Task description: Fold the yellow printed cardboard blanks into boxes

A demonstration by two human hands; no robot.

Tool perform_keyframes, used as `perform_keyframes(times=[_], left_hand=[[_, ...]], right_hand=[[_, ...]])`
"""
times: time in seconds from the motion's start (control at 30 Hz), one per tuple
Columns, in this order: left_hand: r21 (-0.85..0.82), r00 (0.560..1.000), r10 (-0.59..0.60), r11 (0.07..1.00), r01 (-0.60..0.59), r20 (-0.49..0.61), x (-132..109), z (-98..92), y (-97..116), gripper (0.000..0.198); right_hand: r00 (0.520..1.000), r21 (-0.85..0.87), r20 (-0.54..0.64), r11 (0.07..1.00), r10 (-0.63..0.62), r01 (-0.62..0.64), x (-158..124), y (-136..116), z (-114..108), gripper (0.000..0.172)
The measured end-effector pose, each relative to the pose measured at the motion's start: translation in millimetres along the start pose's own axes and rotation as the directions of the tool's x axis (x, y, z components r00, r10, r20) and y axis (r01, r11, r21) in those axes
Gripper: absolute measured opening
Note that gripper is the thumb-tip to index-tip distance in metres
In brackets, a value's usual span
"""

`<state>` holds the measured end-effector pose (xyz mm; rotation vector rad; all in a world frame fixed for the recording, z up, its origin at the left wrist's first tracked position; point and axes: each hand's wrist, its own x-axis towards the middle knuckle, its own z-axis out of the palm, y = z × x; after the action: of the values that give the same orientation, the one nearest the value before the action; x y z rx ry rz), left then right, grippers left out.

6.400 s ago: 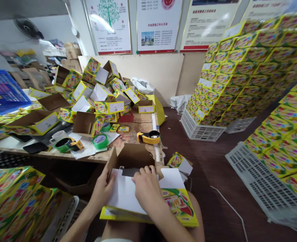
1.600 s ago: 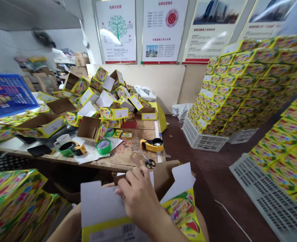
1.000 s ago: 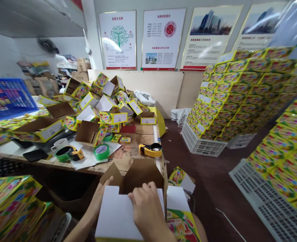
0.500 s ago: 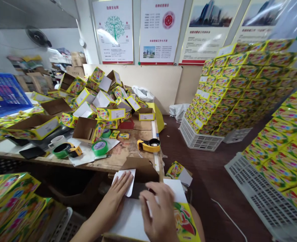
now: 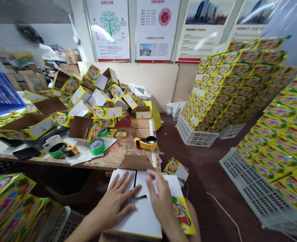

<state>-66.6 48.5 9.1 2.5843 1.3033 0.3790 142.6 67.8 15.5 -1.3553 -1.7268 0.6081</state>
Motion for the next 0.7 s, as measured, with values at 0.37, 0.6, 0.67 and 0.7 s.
perform_keyframes(times=[0.37, 0.6, 0.67, 0.7], left_hand=[[-0.703, 0.627, -0.661, 0.669, 0.241, -0.413, -17.6, 21.2, -11.5, 0.028], [-0.96, 0.52, -0.852, 0.094, 0.264, 0.06, -20.1, 48.9, -30.1, 0.067], [-0.962, 0.531, -0.844, 0.074, 0.263, 0.081, -17.7, 47.7, -27.3, 0.069], [-0.962, 0.546, -0.834, 0.08, 0.26, 0.078, -17.1, 45.9, -24.9, 0.07]], right_hand=[[0.89, -0.143, 0.454, 0.99, 0.052, 0.015, 53.3, 5.1, -2.2, 0.032], [0.95, -0.428, 0.313, 0.894, 0.009, 0.132, 31.7, 5.0, 17.7, 0.038], [0.956, -0.309, 0.294, 0.948, 0.014, 0.081, 31.3, 6.8, 15.0, 0.034], [0.96, -0.21, 0.279, 0.977, 0.024, 0.037, 31.0, 8.4, 12.6, 0.031]])
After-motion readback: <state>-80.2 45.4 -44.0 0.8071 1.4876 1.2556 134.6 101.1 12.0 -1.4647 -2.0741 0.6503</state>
